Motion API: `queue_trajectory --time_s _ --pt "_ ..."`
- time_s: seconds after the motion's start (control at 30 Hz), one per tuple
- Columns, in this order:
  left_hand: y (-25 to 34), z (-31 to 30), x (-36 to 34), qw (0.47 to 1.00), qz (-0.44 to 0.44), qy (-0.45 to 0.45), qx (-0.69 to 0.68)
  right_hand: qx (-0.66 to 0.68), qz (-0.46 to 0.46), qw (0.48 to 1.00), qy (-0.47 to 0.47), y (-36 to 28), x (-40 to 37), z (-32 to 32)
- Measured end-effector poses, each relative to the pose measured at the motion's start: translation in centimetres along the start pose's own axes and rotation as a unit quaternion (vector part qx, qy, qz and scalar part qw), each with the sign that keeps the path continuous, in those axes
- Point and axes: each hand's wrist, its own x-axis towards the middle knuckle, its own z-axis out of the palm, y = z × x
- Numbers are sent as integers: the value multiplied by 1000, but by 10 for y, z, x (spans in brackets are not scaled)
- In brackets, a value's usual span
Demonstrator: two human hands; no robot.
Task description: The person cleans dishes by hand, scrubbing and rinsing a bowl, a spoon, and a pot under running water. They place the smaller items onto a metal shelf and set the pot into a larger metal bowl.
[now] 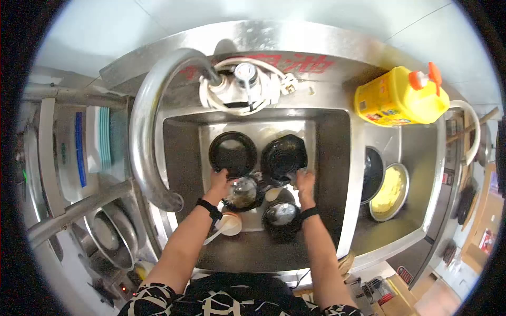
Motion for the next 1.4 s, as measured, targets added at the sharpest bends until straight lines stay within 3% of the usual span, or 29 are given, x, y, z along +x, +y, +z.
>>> queue_trajectory --time_s 0.03,0.13,0.17,0.23,0.27,0.3,0.33,0.37,0.4,0.43,0.47,0.5,0.57,0.63,0.7,0.73,0.77,0.83,0.9,0.93,0.97,1.03,1.1,1.17,1.2,1.23,1.3,1.4 --pt "-8 -10 20 999 16 -44 12 123 147 981 -15 -83 -24 -23" --pt "1 -6 14 963 105 -106 224 -12 -5 999 -30 -59 -32 -23" --pt "3 -7 10 909 186 -138 347 -351 -164 922 -14 -22 -30 -8" --pt "10 -6 0 814 296 -196 460 -397 -230 888 -41 -76 -61 -23" --pt "30 11 -37 769 321 -183 521 -316 -190 928 -60 -78 -66 -21" --pt "16 -20 -1 673 331 -131 648 -226 -148 960 -72 -81 -72 -20" --pt "37 -9 -23 656 290 -194 669 -138 -106 982 -76 -82 -79 -19" --pt "49 -8 -41 724 247 -236 599 160 105 965 -179 -115 -92 -40" --pt "55 -8 -51 784 197 -267 524 101 -25 981 -166 -132 -103 -53" --pt "55 0 -56 781 208 -273 522 101 -35 982 -157 -134 -107 -60" --pt "54 7 -62 923 59 -253 285 83 -56 975 -200 -137 -115 -64" --pt "58 11 -77 973 -99 -209 21 65 -76 964 -245 -141 -126 -66" --pt "71 45 -160 965 -88 -244 39 28 -129 963 -237 -121 -129 -65" --pt "63 31 -186 910 -113 -396 38 -47 -205 949 -234 -100 -140 -56" --pt "40 4 -183 930 -61 -330 149 -106 -109 964 -217 -143 -170 -85" --pt "52 16 -233 945 -81 -287 135 -110 -170 971 -131 -152 -187 -83" --pt "19 -6 -201 948 -31 -304 93 -130 -177 974 -46 -165 -197 -74" --pt "-3 -12 -212 963 17 -249 98 -43 -304 952 3 -204 -227 -65" --pt "-14 -10 -233 976 119 -144 110 -24 -392 916 -84 -212 -260 -44" --pt "-14 -29 -221 977 127 -131 106 45 -408 899 -152 -220 -275 -46" --pt "-12 -48 -200 934 229 -200 185 51 -412 895 -160 -221 -281 -50" --pt "5 -57 -225 869 331 -259 262 55 -470 829 -297 -212 -286 -62" --pt "22 -42 -274 947 204 -246 -28 -50 -530 823 -197 -224 -289 -88" --pt "28 -40 -306 948 199 -245 -48 -108 -555 824 -40 -225 -271 -89" --pt "25 -39 -318 952 200 -231 -16 -62 -497 864 -58 -240 -269 -95" --pt "23 -40 -325 954 203 -219 16 -33 -492 869 -51 -251 -270 -96" --pt "9 -45 -305 934 250 -255 19 -26 -543 837 -68 -260 -283 -77" --pt "23 -53 -304 947 248 -200 31 -11 -574 804 -156 -268 -336 -75"
